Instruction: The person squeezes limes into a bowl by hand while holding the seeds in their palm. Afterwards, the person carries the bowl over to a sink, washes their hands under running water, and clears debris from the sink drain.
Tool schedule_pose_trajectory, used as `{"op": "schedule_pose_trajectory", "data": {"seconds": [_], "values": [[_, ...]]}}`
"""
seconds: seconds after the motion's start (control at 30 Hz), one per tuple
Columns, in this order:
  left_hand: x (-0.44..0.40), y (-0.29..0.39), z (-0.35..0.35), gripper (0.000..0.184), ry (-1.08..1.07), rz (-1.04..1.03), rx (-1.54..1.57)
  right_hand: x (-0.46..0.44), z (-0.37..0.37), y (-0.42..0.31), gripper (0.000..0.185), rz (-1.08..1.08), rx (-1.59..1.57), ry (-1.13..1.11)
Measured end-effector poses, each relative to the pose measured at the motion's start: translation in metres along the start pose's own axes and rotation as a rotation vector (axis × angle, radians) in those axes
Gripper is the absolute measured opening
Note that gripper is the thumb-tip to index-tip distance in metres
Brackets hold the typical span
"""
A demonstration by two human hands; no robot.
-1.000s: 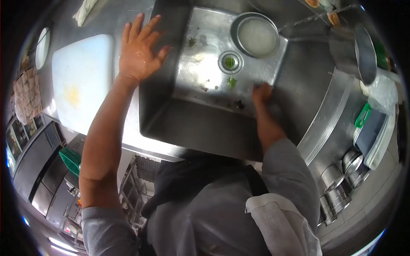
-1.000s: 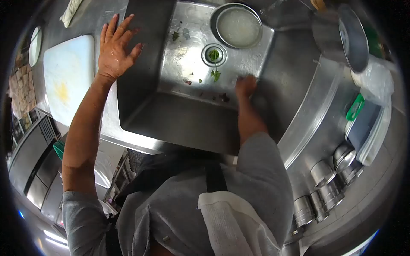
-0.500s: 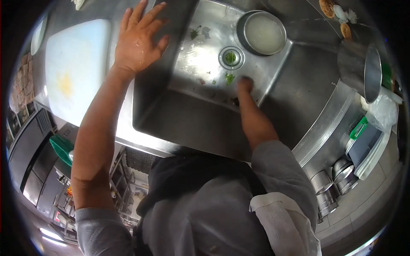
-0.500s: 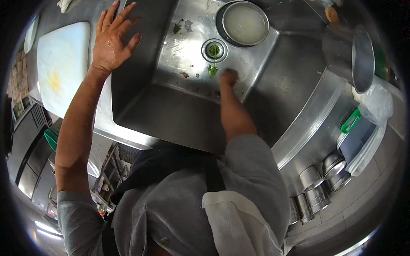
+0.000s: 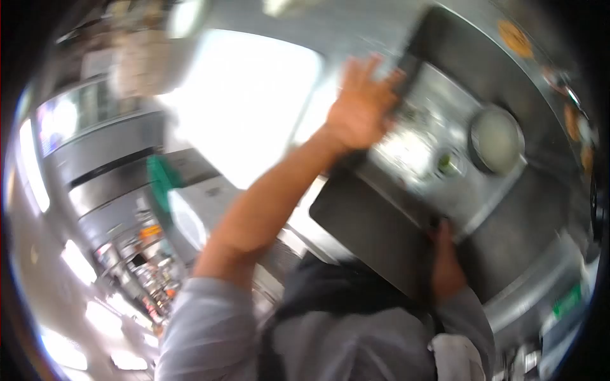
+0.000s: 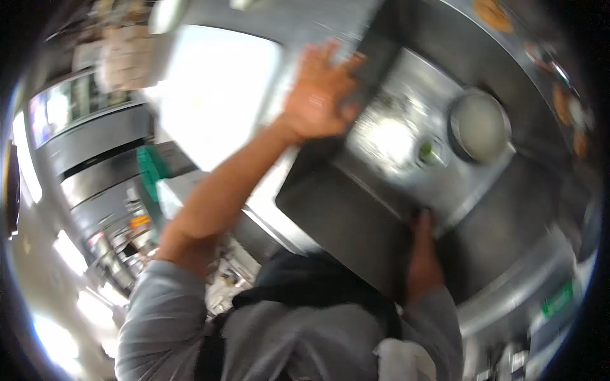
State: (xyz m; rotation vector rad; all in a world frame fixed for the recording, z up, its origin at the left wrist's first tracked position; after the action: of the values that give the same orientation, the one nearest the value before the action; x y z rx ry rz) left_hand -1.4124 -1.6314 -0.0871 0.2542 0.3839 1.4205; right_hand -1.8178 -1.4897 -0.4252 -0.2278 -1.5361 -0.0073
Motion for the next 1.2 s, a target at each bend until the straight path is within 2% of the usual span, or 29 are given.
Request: {"op": "schedule_pose_trajectory", "data": {"seconds": [0.03, 0.07, 0.1, 0.17, 0.27, 0.33, 0.37, 0.4, 0.57, 0.6, 0.63, 0.67, 0.73, 0.8, 0.83, 0.9, 0.93, 0.97, 1.0, 1.03, 1.07, 1.1, 1.17, 1.2], "values": [[0.000, 0.003, 0.003, 0.035, -0.004, 0.003, -0.016, -0.110, 0.018, 0.011, 0.024, 0.054, 0.328, -0.015], [-0.001, 0.004, 0.007, 0.036, -0.028, 0.009, -0.025, -0.082, -0.020, -0.026, 0.025, 0.034, 0.161, 0.017], [-0.003, 0.007, 0.008, 0.038, -0.044, 0.009, -0.010, -0.071, -0.052, -0.057, 0.029, -0.015, 0.012, 0.141], [-0.003, 0.006, 0.009, 0.039, -0.053, 0.019, -0.008, -0.080, -0.079, -0.115, 0.032, 0.272, 0.326, 0.230], [-0.003, 0.008, 0.012, 0.039, -0.088, 0.036, -0.016, -0.071, -0.110, -0.148, 0.026, 1.020, 0.814, 0.447], [-0.006, 0.008, 0.013, 0.039, -0.115, 0.049, -0.004, -0.129, -0.132, -0.093, 0.017, 1.746, 1.171, 0.219], [-0.005, 0.008, 0.014, 0.039, -0.108, 0.048, 0.002, -0.104, -0.153, -0.058, 0.019, 1.669, 1.700, 0.005], [-0.006, 0.008, 0.013, 0.038, -0.101, 0.048, 0.010, -0.075, -0.170, -0.018, 0.023, 1.557, 2.142, -0.333], [-0.006, 0.006, 0.013, 0.033, -0.067, 0.028, 0.022, 0.004, -0.164, -0.026, 0.033, 0.880, 1.848, -0.339], [-0.006, 0.007, 0.014, 0.033, -0.071, 0.031, 0.022, -0.071, -0.143, -0.009, 0.034, 1.091, 1.666, -0.090], [-0.005, 0.007, 0.014, 0.033, -0.074, 0.036, 0.026, -0.046, -0.150, -0.039, 0.030, 1.099, 1.455, 0.040], [-0.005, 0.008, 0.014, 0.033, -0.073, 0.040, 0.031, -0.013, -0.165, -0.057, 0.027, 1.198, 1.110, 0.123], [-0.008, 0.007, 0.015, 0.033, -0.068, 0.040, 0.035, -0.013, -0.176, -0.065, 0.023, 1.048, 0.886, 0.023], [-0.007, 0.009, 0.016, 0.034, -0.072, 0.040, 0.044, -0.027, -0.194, -0.046, 0.030, 0.558, 1.102, -0.314], [-0.007, 0.008, 0.016, 0.034, -0.073, 0.037, 0.047, -0.024, -0.207, -0.026, 0.031, 0.621, 1.057, -0.493], [-0.006, 0.008, 0.016, 0.034, -0.070, 0.036, 0.052, -0.003, -0.221, -0.031, 0.028, 1.263, 1.654, -0.523], [-0.007, 0.008, 0.016, 0.033, -0.067, 0.036, 0.053, -0.040, -0.215, -0.031, 0.020, 1.281, 1.467, -0.371], [-0.007, 0.007, 0.016, 0.033, -0.069, 0.037, 0.053, -0.052, -0.213, -0.051, 0.019, 1.485, 1.354, 0.073], [-0.007, 0.008, 0.016, 0.033, -0.071, 0.039, 0.056, -0.017, -0.218, -0.087, 0.019, 1.374, 1.516, 0.297], [-0.007, 0.008, 0.015, 0.033, -0.064, 0.037, 0.066, 0.001, -0.223, -0.116, 0.016, 1.289, 1.491, 0.315], [-0.007, 0.008, 0.015, 0.032, -0.056, 0.033, 0.074, 0.029, -0.233, -0.139, 0.016, 1.356, 1.468, 0.385], [-0.007, 0.008, 0.016, 0.032, -0.049, 0.030, 0.081, 0.009, -0.241, -0.150, 0.017, 1.402, 1.493, 0.342], [-0.008, 0.009, 0.017, 0.030, -0.058, 0.030, 0.070, 0.045, -0.253, -0.176, 0.023, 1.667, 1.439, 0.431], [-0.008, 0.008, 0.018, 0.030, -0.060, 0.032, 0.062, 0.045, -0.257, -0.181, 0.028, 1.697, 1.437, 0.521]]}}
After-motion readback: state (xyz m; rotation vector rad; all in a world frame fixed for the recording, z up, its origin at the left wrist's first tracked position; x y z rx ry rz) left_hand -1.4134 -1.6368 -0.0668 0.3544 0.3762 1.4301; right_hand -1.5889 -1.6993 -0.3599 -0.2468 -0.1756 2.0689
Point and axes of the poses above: each hand's wrist, its own x-axis away from the middle knuckle, its own z-axis out of the back of the hand, y = z × x, the point moved 3 cm from there along -x, towards the middle knuckle, and after that the axes turned 12 degrees about x, right-handed, at the moved point
